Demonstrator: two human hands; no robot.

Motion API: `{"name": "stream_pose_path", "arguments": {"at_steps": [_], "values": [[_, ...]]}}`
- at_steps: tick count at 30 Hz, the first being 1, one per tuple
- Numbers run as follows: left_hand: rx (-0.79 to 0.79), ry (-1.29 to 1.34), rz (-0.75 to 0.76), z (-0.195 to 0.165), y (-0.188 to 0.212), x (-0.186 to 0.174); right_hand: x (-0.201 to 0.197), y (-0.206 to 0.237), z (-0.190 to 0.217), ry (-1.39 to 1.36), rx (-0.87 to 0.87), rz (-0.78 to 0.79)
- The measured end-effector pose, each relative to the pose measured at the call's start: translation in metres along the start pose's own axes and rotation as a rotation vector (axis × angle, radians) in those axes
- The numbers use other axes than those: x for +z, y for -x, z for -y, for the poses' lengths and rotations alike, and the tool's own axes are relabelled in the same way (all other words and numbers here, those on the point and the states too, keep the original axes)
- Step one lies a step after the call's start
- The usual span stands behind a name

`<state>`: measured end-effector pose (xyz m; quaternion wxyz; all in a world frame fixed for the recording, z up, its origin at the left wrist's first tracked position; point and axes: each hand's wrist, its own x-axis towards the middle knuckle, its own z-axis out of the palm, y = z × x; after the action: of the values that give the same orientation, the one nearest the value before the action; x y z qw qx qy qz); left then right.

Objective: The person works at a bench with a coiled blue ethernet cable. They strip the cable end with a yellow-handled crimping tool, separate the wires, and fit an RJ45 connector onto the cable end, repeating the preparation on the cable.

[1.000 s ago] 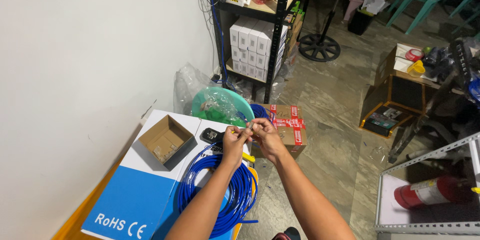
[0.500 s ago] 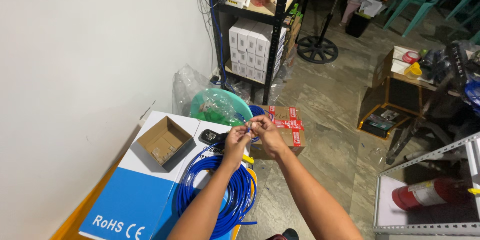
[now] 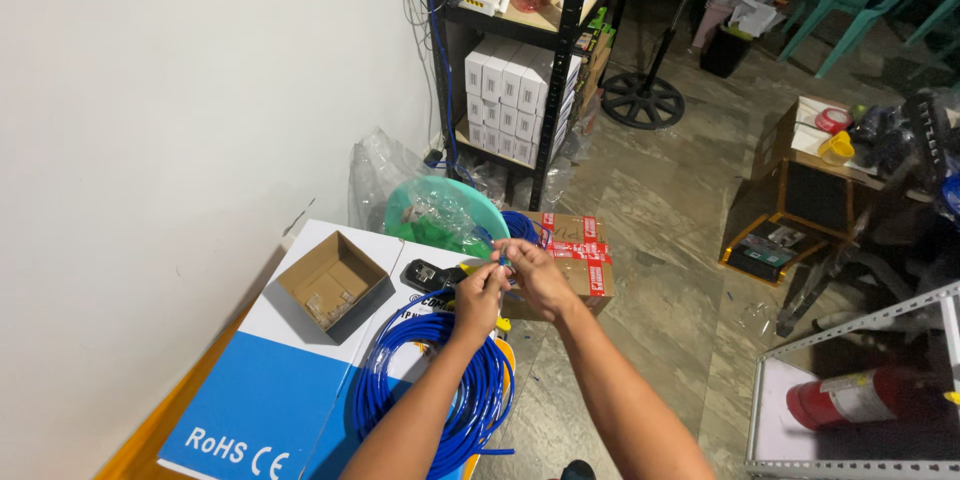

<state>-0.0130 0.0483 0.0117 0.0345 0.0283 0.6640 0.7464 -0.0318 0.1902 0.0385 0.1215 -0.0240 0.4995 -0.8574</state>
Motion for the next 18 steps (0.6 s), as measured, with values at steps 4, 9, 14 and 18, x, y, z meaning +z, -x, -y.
{"name": "stream_pose_path", "arguments": {"at_steps": [4, 9, 14, 18], "values": [[0.046, 0.071, 0.058, 0.017, -0.003, -0.008, 0.003, 0.001, -0.013, -0.029, 0.005, 0.032], [-0.029, 0.234, 0.095, 0.029, -0.012, -0.015, 0.0, -0.005, -0.011, 0.009, 0.059, 0.082], [-0.013, 0.323, 0.136, 0.033, -0.017, -0.021, 0.005, -0.008, -0.017, -0.09, 0.045, 0.19], [-0.068, 0.324, 0.106, 0.035, -0.018, -0.022, 0.0, -0.009, -0.017, -0.002, 0.073, 0.092]]}}
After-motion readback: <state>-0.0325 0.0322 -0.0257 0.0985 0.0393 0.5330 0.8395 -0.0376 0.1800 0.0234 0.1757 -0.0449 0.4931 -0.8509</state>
